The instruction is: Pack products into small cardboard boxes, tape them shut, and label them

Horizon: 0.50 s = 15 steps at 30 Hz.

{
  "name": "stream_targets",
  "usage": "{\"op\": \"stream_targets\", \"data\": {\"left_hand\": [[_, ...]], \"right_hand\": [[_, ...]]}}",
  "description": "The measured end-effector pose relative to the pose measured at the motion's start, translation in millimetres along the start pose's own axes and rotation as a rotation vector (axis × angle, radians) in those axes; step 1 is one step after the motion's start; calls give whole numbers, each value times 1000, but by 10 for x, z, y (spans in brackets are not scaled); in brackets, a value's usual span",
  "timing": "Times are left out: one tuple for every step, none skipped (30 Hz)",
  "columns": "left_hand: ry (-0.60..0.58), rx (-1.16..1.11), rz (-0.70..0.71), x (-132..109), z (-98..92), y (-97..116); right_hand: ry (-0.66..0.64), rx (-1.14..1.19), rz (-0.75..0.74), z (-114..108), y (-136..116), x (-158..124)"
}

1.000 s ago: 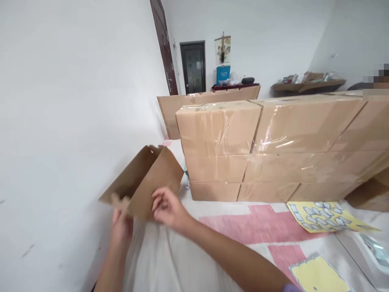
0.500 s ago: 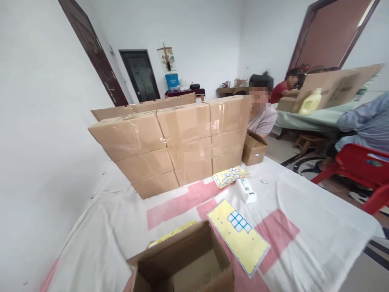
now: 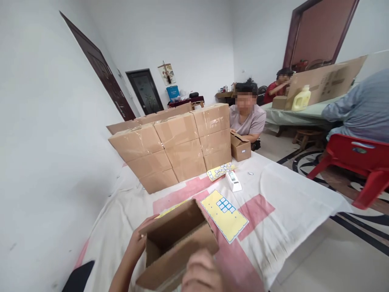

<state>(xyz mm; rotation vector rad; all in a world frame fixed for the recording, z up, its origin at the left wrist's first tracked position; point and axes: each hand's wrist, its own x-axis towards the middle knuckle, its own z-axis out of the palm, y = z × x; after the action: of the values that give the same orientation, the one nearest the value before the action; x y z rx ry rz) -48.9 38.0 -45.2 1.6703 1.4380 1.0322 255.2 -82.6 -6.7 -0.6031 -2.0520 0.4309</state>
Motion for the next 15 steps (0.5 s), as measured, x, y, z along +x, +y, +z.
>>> {"op": "stream_targets", "data": {"left_hand": [[-10, 4, 8, 7, -14, 27], [-15, 2, 12, 8, -13, 46], [-12, -3, 12, 2, 2, 56], [-1, -11, 9, -9, 25, 56], [20, -22, 4, -22, 53, 46], [52, -34, -2, -38, 78, 28], [96, -47, -8, -57, 95, 6], [156, -60, -12, -81, 98, -18], [230, -73, -13, -113, 82, -38], [319, -87, -7, -156, 47, -49], [420, -102, 5, -214, -6, -45], [531, -118, 27, -287, -72, -21], [640, -134, 56, -376, -144, 27], [740, -150, 92, -477, -212, 102], [824, -164, 132, -585, -267, 201]], "right_hand": [[2, -50, 3, -73, 4, 62], [-9, -109, 14, -145, 10, 129], [-30, -176, 32, -212, 19, 198], [-62, -245, 52, -268, 32, 263], [-101, -304, 68, -312, 47, 320], [-138, -348, 79, -343, 66, 366], [-165, -388, 89, -361, 86, 399], [-184, -423, 102, -369, 107, 420], [-201, -448, 109, -370, 125, 429], [-213, -460, 113, -365, 142, 428], [-219, -462, 114, -357, 157, 422], [-223, -455, 111, -349, 168, 410], [-225, -441, 104, -339, 178, 397], [-221, -424, 98, -328, 185, 382], [-212, -409, 94, -316, 190, 368]]}}
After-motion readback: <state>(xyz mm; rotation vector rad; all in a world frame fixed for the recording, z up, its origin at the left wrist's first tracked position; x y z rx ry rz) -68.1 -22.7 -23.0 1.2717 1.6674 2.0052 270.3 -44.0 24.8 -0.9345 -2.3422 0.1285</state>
